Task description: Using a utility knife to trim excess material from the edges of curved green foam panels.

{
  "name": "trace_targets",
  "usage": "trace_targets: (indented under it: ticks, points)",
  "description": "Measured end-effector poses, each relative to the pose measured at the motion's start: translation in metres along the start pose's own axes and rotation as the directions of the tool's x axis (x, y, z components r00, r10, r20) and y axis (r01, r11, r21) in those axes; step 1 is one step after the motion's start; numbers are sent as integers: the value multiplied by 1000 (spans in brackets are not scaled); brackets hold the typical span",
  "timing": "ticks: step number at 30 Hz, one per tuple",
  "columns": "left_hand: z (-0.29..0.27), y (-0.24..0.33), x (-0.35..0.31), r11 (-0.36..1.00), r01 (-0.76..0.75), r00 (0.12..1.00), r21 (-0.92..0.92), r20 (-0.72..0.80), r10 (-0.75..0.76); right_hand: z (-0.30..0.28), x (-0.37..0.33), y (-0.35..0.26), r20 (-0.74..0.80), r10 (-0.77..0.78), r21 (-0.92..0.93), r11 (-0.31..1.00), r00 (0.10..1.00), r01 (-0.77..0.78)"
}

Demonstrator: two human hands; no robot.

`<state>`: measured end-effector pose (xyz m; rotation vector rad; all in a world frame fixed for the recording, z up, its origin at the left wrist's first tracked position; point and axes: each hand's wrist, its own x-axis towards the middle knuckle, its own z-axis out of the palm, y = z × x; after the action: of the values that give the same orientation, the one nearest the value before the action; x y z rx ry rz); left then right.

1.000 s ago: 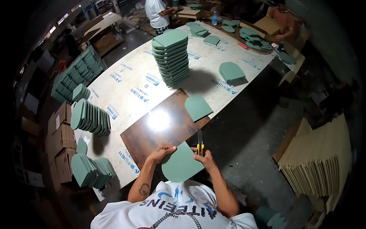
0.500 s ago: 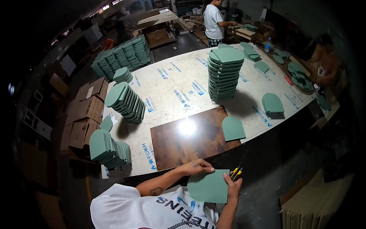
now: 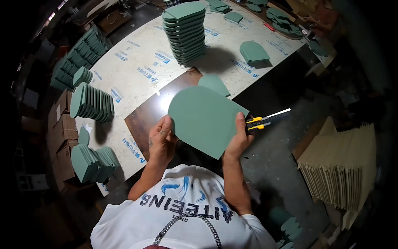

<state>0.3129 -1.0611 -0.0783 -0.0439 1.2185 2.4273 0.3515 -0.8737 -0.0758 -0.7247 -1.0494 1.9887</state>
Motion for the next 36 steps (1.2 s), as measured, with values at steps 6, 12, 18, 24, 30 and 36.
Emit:
trace_targets:
  ticks: [6, 12, 18, 24, 30, 36]
  points:
    - [33, 5, -15, 996, -72, 997, -55, 35, 74, -18, -17, -18, 43, -37, 235, 972, 998, 26]
    - [39, 60, -14, 969, -146, 972, 198, 211, 104, -85, -9, -23, 633, -36, 456, 824, 774, -335]
    - [43, 63, -26, 946, -201, 966, 254, 211, 148, -120, -9, -10, 811, -5, 416, 707, 584, -571]
    - [51, 54, -22, 839, -254, 967, 481, 142, 212, -48, -44, -73, 297, 320, 43, 937, 900, -347]
    - [48, 52, -32, 967, -4, 949, 255, 306, -77, -44, -3, -71, -7, 135, 17, 991, 991, -135]
    - [41, 46, -41, 972, 86, 931, 218, 330, -156, -38, 0, -85, 139, 196, 198, 955, 971, -221]
